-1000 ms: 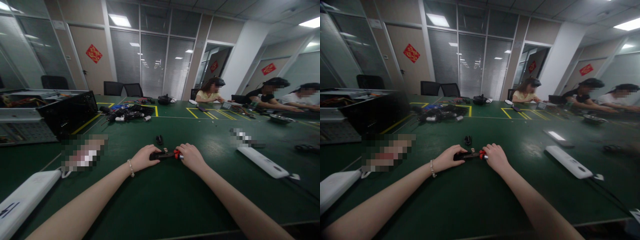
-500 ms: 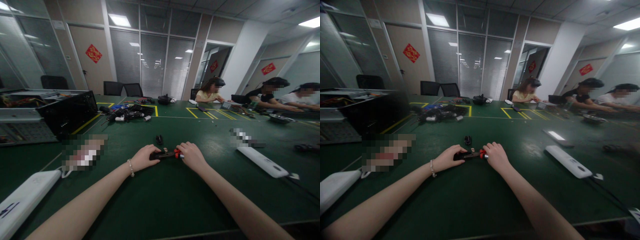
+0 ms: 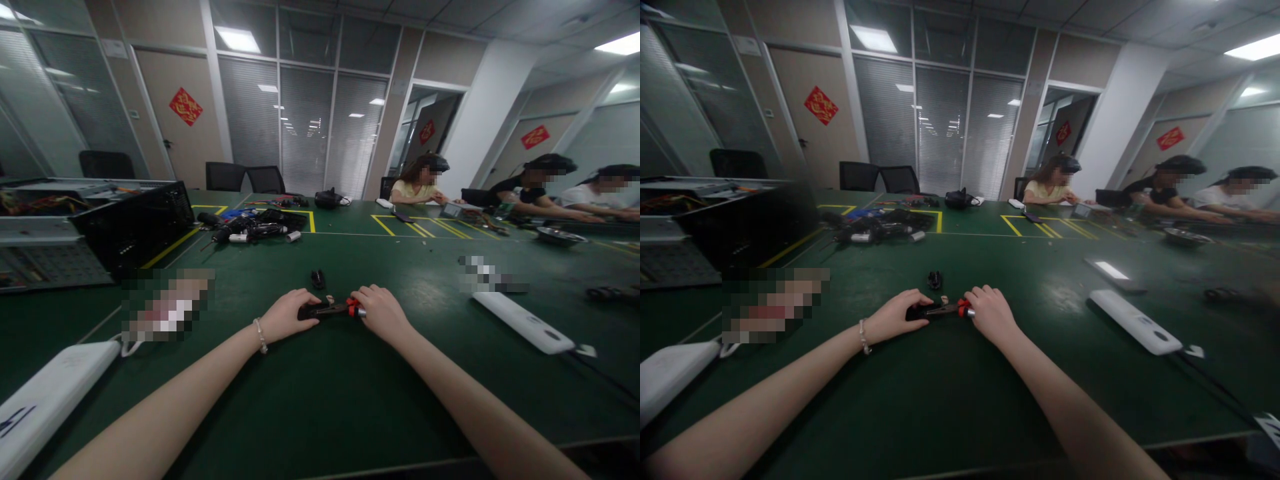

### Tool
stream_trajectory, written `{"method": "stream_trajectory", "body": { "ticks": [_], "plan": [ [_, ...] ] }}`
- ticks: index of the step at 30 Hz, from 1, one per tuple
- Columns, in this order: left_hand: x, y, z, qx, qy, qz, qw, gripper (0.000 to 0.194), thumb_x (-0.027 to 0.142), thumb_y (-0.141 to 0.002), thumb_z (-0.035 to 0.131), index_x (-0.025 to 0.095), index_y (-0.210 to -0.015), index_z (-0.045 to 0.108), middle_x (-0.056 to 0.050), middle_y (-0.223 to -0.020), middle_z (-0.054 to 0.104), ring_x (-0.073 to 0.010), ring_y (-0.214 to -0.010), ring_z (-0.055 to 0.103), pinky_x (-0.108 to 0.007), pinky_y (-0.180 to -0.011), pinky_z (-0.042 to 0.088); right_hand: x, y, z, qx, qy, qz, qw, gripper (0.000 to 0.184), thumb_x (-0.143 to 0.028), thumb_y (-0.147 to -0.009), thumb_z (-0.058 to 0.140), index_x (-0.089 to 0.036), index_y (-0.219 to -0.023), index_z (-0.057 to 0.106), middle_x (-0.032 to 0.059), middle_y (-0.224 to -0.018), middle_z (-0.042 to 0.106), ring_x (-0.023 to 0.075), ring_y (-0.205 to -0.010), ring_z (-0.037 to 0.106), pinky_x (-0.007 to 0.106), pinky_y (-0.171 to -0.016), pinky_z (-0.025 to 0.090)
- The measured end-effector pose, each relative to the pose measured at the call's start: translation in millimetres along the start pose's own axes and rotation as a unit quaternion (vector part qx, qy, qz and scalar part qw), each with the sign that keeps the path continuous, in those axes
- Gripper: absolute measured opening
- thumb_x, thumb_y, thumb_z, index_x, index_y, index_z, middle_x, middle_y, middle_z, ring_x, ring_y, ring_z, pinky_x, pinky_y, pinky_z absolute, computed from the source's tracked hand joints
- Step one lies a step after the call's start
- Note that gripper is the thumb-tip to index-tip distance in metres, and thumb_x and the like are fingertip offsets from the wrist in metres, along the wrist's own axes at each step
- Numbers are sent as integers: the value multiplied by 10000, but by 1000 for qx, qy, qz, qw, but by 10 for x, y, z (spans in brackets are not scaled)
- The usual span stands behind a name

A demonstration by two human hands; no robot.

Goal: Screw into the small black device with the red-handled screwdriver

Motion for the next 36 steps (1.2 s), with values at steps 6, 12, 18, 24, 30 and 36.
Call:
{"method": "stream_trajectory", "body": {
  "ticks": [6,12,18,24,30,36],
  "plan": [
    [-21,-6,9,-5,4,1,1000,316,335,-737,611,232,-1028,543,-20,-977,550,-195,-880,525,-331,-742,434,6,4,-20,-1,4,-2,1000,303,-145,-745,502,-179,-1038,569,77,-983,597,188,-845,505,295,-724,364],
    [-34,-7,29,16,-5,26,1000,335,302,-724,629,215,-1035,541,-33,-960,551,-199,-883,520,-328,-763,421,12,-5,11,3,5,-6,1000,310,-126,-749,480,-180,-1041,570,72,-966,598,186,-852,493,289,-716,352],
    [-17,-5,14,6,-5,14,1000,328,309,-728,624,220,-1033,542,-32,-969,547,-200,-877,518,-327,-746,426,5,-9,10,1,7,-4,1000,319,-127,-744,488,-175,-1050,567,76,-983,596,190,-851,496,295,-721,359],
    [-30,-6,18,2,-4,5,1000,323,316,-731,622,223,-1030,542,-27,-966,549,-199,-865,523,-327,-735,431,-5,-5,-27,0,8,-2,1000,323,-122,-739,500,-171,-1052,564,74,-987,598,188,-855,510,300,-734,370],
    [-31,-7,19,1,3,3,1000,319,315,-732,619,219,-1028,546,-31,-976,548,-202,-875,525,-334,-742,437,-16,-5,-46,-5,4,1,1000,317,-116,-733,512,-169,-1040,571,75,-984,603,186,-857,518,300,-740,377],
    [-19,-8,14,-2,2,2,1000,322,321,-732,620,224,-1029,544,-29,-982,547,-199,-874,524,-333,-740,437,-15,-3,-31,-2,8,-3,1000,323,-121,-735,499,-170,-1047,568,74,-985,599,183,-845,509,294,-724,372]
  ]
}}
Point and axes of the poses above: each hand's wrist, its own y-axis away from the middle knuckle, its own z-axis out of the palm, x = y × z, the point moved 3 cm from there along -y, towards the middle knuckle
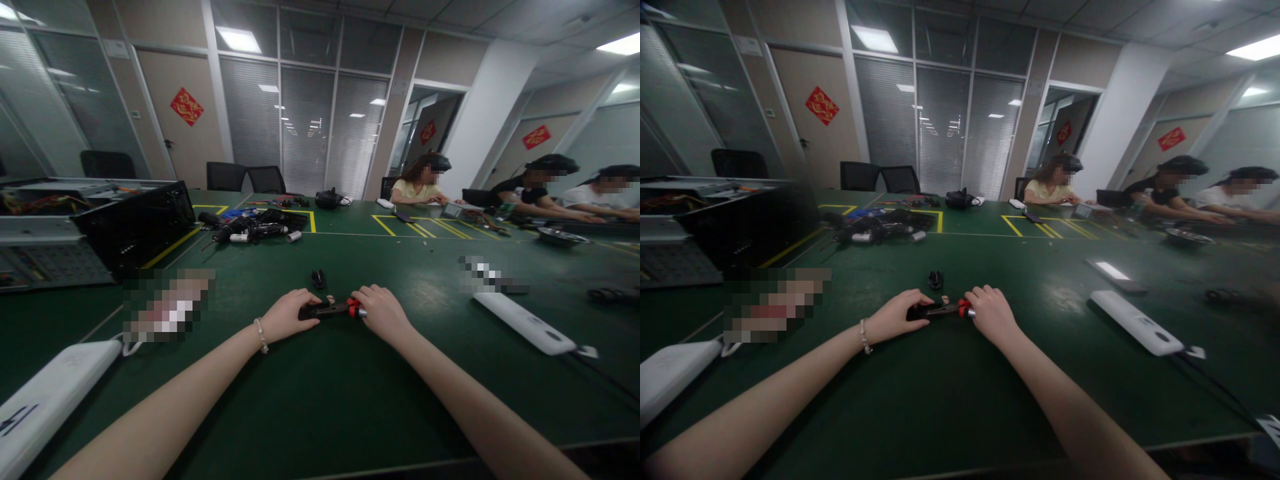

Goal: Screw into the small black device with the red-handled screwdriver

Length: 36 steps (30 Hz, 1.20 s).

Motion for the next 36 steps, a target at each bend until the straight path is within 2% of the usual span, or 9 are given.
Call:
{"method": "stream_trajectory", "body": {
  "ticks": [36],
  "plan": [
    [-15,-1,13,12,-13,18,1000,322,306,-726,627,221,-1025,542,-29,-969,551,-203,-892,519,-335,-768,423,18,2,29,-1,3,1,1000,321,-130,-741,497,-174,-1052,562,74,-990,590,192,-860,494,297,-726,359]
  ]
}}
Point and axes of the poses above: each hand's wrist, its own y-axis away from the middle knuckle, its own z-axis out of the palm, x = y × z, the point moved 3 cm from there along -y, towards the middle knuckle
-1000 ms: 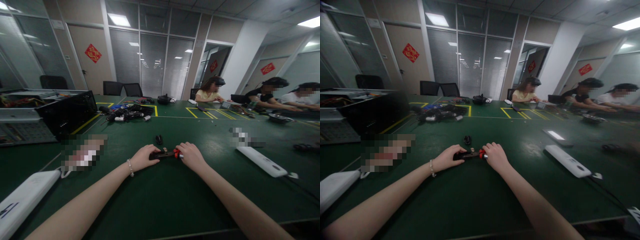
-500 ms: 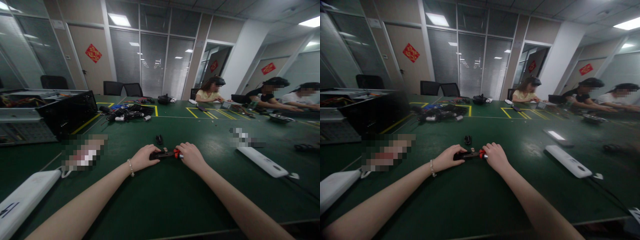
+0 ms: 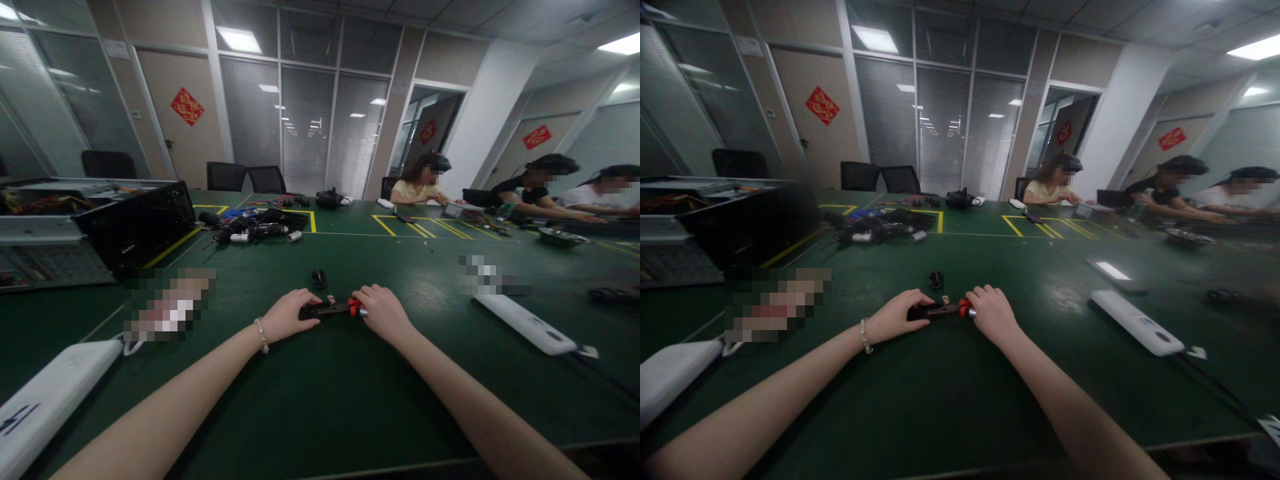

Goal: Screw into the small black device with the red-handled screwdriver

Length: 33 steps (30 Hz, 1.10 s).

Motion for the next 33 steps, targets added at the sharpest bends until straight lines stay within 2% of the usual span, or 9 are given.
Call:
{"method": "stream_trajectory", "body": {
  "ticks": [33],
  "plan": [
    [8,-1,-1,-4,5,-9,1000,325,310,-727,625,232,-1031,542,-24,-982,557,-202,-897,521,-341,-767,429,8,-2,26,11,-6,-1,1000,309,-120,-730,498,-185,-1024,569,74,-963,596,189,-845,495,294,-723,347]
  ]
}}
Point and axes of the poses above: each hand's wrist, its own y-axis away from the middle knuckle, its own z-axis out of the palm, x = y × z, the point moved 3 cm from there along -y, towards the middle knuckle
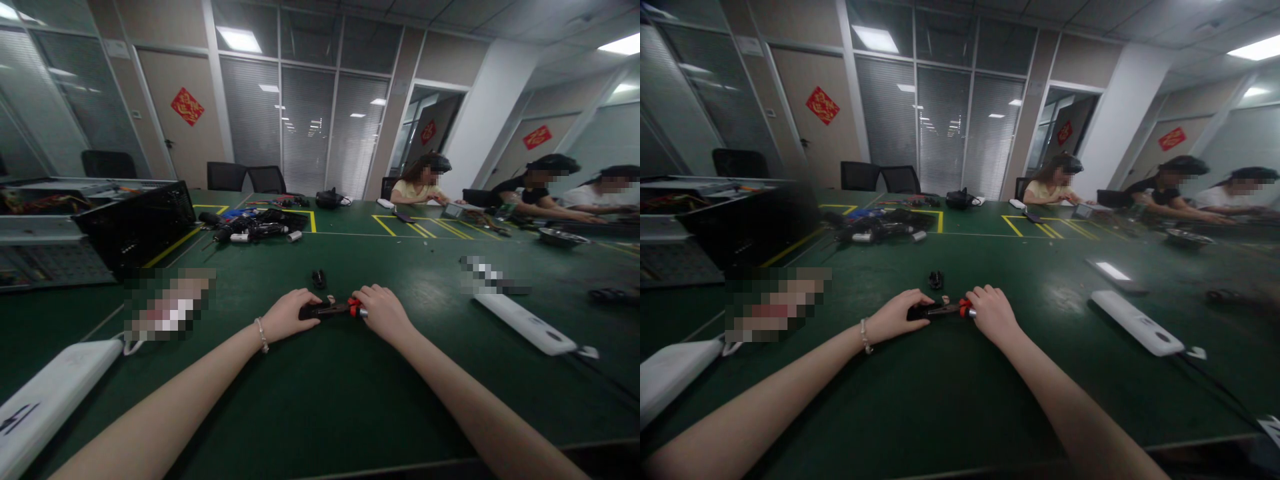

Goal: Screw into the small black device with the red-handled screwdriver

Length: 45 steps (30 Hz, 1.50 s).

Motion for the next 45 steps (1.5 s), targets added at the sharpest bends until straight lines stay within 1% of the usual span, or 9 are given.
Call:
{"method": "stream_trajectory", "body": {
  "ticks": [12,18,27,38,45],
  "plan": [
    [16,3,-20,-9,6,-9,1000,323,321,-732,617,224,-1031,543,-25,-983,550,-202,-888,523,-339,-755,434,-19,-1,-53,-7,1,3,1000,309,-120,-740,495,-172,-1035,571,70,-972,599,183,-842,506,290,-713,366],
    [10,2,-16,-6,7,-5,1000,321,320,-731,620,226,-1028,544,-27,-981,551,-201,-880,524,-342,-751,438,-25,3,-65,-14,2,5,1000,315,-135,-735,521,-174,-1044,564,70,-984,599,186,-852,513,295,-727,377],
    [-9,0,4,7,-10,16,1000,332,299,-726,626,219,-1036,538,-31,-973,555,-207,-907,516,-341,-782,423,-13,1,-45,-9,4,1,1000,304,-125,-743,484,-178,-1030,572,69,-960,598,183,-831,499,294,-714,360],
    [-2,0,-7,-6,0,-5,1000,330,314,-730,623,225,-1037,539,-28,-992,548,-205,-905,521,-347,-773,428,-12,2,-35,-7,3,0,1000,312,-117,-738,491,-171,-1035,569,73,-969,598,187,-842,504,299,-723,367],
    [5,-1,-7,-6,5,-6,1000,330,309,-725,627,225,-1033,543,-30,-984,550,-204,-884,526,-341,-755,434,-17,-1,-16,-12,6,0,1000,298,-118,-746,488,-173,-1029,562,73,-966,591,180,-839,501,289,-717,357]
  ]
}}
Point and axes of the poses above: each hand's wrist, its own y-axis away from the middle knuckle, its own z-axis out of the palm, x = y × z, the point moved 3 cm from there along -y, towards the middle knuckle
